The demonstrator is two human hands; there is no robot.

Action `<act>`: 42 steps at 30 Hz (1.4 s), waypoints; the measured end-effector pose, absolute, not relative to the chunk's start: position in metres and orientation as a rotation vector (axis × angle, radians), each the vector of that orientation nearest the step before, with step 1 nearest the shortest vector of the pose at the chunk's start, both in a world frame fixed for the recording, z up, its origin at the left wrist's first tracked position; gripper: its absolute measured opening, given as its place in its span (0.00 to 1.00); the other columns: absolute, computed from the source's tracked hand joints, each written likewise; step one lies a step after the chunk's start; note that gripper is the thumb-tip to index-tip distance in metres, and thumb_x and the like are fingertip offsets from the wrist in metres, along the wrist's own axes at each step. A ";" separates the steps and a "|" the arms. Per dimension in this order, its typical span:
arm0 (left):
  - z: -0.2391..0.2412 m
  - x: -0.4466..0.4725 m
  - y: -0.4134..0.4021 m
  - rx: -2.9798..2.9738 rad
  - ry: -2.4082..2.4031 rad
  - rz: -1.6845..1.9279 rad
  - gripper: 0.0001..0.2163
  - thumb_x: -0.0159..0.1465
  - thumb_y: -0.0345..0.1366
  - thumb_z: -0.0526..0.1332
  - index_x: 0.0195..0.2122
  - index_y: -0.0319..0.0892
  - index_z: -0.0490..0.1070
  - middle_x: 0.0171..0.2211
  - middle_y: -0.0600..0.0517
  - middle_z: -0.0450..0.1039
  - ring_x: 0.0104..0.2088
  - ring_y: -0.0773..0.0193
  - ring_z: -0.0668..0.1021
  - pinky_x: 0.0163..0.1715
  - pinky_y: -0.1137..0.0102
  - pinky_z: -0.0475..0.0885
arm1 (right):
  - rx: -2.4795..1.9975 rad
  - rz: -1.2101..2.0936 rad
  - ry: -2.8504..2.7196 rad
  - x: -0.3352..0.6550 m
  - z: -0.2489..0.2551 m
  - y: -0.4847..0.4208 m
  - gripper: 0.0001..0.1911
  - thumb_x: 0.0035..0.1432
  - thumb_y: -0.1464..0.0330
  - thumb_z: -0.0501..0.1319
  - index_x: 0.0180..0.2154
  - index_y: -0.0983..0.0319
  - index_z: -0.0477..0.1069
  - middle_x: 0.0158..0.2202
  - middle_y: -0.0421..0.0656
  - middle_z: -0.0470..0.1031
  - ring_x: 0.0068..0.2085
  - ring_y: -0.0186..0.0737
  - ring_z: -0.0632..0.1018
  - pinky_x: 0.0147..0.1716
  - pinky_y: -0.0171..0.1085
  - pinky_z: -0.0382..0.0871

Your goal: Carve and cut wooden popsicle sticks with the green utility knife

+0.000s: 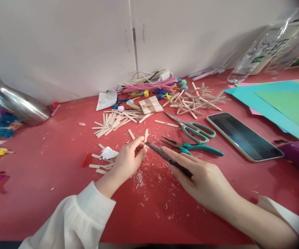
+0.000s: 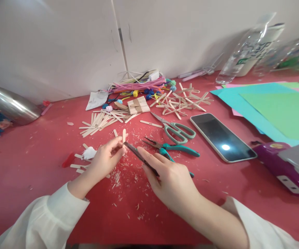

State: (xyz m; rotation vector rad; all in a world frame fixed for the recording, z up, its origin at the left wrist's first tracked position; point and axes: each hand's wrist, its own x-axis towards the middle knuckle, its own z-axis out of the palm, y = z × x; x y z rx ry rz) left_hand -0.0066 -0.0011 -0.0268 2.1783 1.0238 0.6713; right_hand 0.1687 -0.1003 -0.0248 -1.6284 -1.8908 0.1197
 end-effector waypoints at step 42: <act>-0.018 -0.009 -0.003 1.872 1.119 0.663 0.14 0.62 0.40 0.53 0.24 0.39 0.69 0.24 0.51 0.74 0.23 0.69 0.74 0.22 0.77 0.68 | -1.525 -0.012 -1.911 0.173 -0.022 -0.101 0.20 0.57 0.72 0.51 0.51 0.64 0.67 0.35 0.45 0.78 0.28 0.37 0.79 0.21 0.31 0.70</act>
